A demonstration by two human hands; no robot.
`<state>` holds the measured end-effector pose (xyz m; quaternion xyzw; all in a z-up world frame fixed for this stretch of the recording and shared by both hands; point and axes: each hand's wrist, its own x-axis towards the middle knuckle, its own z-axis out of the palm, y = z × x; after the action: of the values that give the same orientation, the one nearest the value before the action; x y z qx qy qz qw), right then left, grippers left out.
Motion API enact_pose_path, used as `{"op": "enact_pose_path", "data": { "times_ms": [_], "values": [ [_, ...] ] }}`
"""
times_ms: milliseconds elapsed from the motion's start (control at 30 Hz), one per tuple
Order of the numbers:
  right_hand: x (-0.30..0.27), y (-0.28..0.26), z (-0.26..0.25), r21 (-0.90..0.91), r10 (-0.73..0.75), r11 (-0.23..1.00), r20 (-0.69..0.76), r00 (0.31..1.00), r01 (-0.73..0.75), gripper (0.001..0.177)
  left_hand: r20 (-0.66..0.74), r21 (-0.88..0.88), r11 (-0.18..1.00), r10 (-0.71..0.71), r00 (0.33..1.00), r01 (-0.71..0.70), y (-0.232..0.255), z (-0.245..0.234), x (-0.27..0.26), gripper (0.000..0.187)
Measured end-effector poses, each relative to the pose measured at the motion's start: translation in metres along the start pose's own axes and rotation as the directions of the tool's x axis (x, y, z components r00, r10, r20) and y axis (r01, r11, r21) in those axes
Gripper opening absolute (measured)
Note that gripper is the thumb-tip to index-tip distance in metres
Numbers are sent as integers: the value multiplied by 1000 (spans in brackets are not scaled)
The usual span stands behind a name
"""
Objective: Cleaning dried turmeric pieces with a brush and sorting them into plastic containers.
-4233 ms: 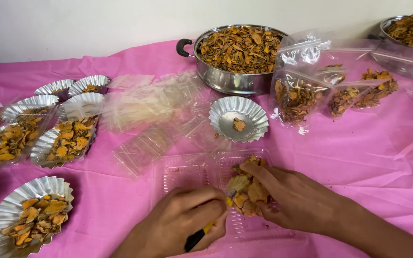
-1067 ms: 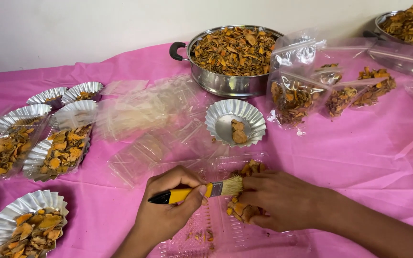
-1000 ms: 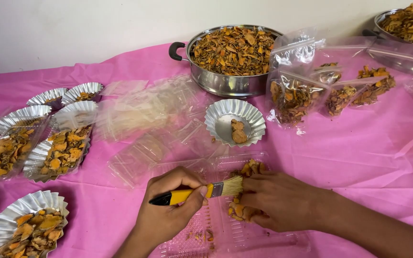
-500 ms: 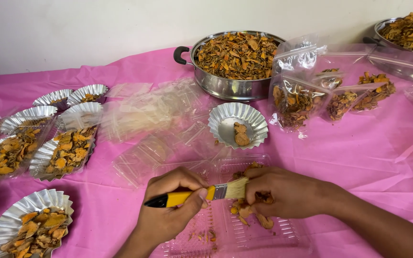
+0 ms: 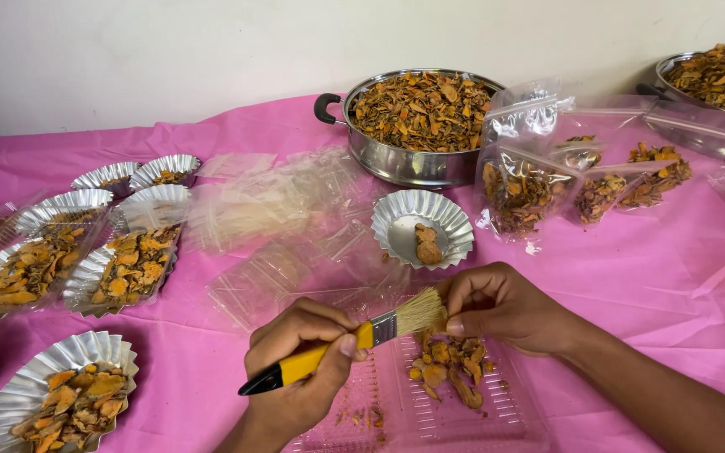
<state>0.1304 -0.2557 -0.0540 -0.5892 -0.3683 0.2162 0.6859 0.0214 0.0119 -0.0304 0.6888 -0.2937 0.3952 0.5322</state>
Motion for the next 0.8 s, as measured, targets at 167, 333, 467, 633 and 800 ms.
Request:
{"op": "enact_pose_path", "data": {
  "times_ms": [167, 333, 467, 633, 800],
  "values": [
    [2, 2, -6, 23, 11, 1000, -141, 990, -8, 38, 138, -34, 999, -26, 990, 31, 6, -3, 7, 11],
    [1, 1, -3, -98, 91, 989, -196, 976, -112, 54, 23, 31, 1000, 2, 1000, -3, 2, 1, 3, 16],
    [1, 3, -5, -108, 78, 989, -176, 981, -98, 52, 122, 5, 1000, -5, 993, 4, 5, 3, 3, 7],
    [3, 2, -5, -157, 97, 979, -188, 977, -128, 53, 99, 49, 998, -39, 994, 34, 9, 0, 5, 15],
    [-2, 14, -11, -121, 39, 990, -241, 970, -70, 54, 90, -5, 999, -37, 995, 37, 7, 4, 5, 10]
  ]
}}
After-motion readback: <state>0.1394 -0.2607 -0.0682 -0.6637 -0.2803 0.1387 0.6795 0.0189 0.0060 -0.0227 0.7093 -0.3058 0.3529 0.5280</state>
